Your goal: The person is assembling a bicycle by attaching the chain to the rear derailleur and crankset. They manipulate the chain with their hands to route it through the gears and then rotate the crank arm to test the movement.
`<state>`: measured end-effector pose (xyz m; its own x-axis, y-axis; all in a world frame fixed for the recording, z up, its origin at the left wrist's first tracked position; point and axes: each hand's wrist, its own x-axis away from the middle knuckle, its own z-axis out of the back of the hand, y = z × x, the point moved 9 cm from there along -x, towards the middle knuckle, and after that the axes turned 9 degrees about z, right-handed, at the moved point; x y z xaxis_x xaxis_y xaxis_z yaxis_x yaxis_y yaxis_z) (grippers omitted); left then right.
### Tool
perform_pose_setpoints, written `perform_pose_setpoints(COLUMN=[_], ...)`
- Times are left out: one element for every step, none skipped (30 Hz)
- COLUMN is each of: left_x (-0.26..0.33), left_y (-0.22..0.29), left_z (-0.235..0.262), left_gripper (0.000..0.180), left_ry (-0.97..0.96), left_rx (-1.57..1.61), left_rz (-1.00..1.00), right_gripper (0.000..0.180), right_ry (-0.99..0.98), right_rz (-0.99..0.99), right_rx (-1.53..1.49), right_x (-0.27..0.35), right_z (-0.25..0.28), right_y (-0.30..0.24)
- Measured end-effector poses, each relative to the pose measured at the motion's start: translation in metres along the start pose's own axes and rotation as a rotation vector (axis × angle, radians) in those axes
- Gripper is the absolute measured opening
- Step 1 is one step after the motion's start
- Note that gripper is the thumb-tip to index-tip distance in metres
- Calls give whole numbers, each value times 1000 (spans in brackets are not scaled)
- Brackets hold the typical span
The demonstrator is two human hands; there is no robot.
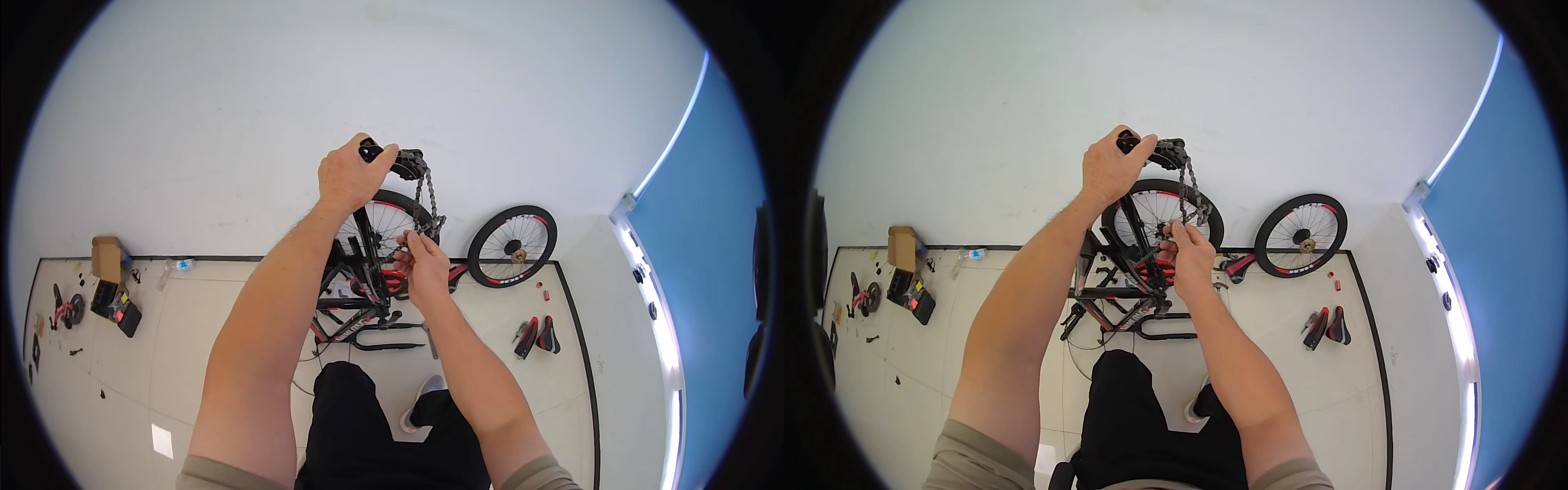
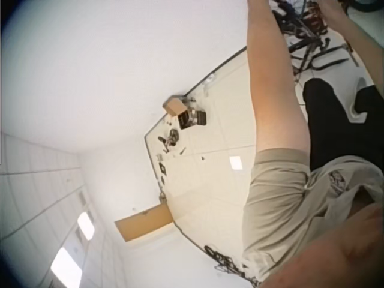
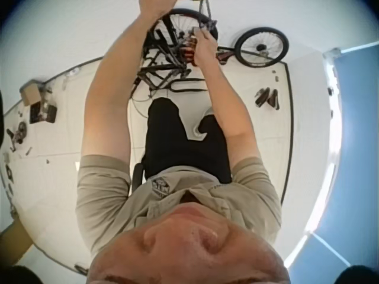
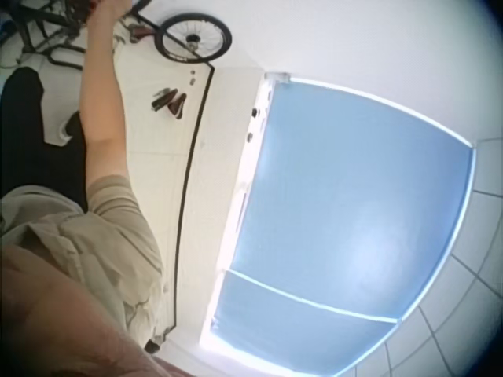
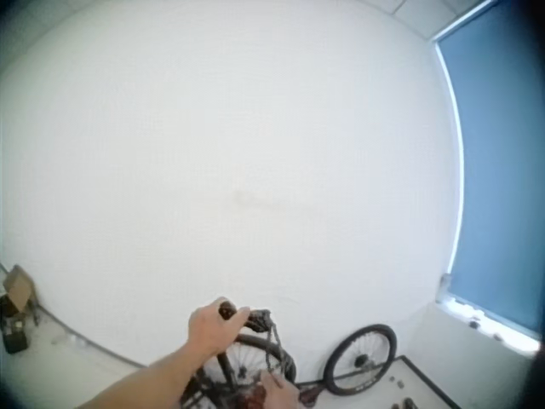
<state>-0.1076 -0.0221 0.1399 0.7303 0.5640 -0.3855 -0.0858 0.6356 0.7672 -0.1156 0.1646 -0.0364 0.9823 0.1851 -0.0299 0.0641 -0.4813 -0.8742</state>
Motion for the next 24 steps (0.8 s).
perform_pose_setpoints(left_x=[0, 0, 0, 1, 2, 1, 1, 0, 0, 0, 0, -1, 0, 0, 0, 1, 1, 1, 1, 1, 0, 1, 1, 2], left_y=[0, 0, 0, 0, 1, 1, 1, 0, 0, 0, -1, -2, -1, 0, 0, 1, 2, 2, 0, 0, 0, 1, 2, 2], left_z=[0, 0, 0, 0, -1, -2, -2, -2, -3, -2, -1, 0, 0, 0, 1, 0, -1, -2, 0, 1, 2, 1, 1, -1], left_gripper=[50, 50, 50, 50, 50, 50, 50, 50, 50, 50, 50, 50, 50, 49, 49, 49, 49, 49, 49, 49, 49, 49, 49, 49], left_ry=[-4, -8, -8, -8, -8, -9, -8, -6, -4, -1, 2, 5, 7, 9, 11, 10, 9, 9, 11, 14, 15, 12, 10, 10], left_rx=[0, -1, -2, -2, -2, 0, -3, -5, -5, -7, -10, -12, -10, -8, 1, 11, 21, 21, 18, 15, 7, 3, -1, 5], left_rz=[2, 4, 11, 16, 21, 16, 13, 11, 10, 11, 12, 9, 7, 5, 6, 5, 4, 6, 8, 9, 10, 12, 14, 11], right_gripper=[20, 19, 19, 19, 19, 19, 18, 18, 18, 17, 17, 16, 16, 16, 16, 16, 17, 19, 24, 26, 28, 30, 31, 33], right_ry=[19, 38, 29, 21, 13, -1, -19, -37, -38, -23, -9, 6, 50, 94, 138, 163, 189, 214, 228, 256, 283, 314, 333, 351], right_rz=[-2, -5, -3, 1, 3, 24, 41, 58, 72, 72, 73, 73, 40, 6, -27, 7, 41, 75, 89, 150, 212, 273, 298, 323], right_rx=[-33, -67, -25, 16, 58, 119, 177, 235, 240, 221, 202, 183, 98, 13, -71, -5, 61, 128, 216, 255, 293, 336, 329, 322], right_x=[1, 1, 0, -1, -3, -4, -5, -6, -7, -8, -9, -9, -9, -10, -9, -10, -12, -13, -10, -8, -5, -1, -2, -4], right_z=[4, 8, 9, 10, 10, 9, 4, -1, -4, -6, -8, -10, -7, -4, -1, 7, 16, 24, 24, 24, 23, 24, 28, 33], right_y=[0, 0, -1, -3, -6, -10, -14, -18, -20, -23, -25, -28, -28, -29, -28, -28, -25, -25, -26, -30, -34, -41, -40, -37])
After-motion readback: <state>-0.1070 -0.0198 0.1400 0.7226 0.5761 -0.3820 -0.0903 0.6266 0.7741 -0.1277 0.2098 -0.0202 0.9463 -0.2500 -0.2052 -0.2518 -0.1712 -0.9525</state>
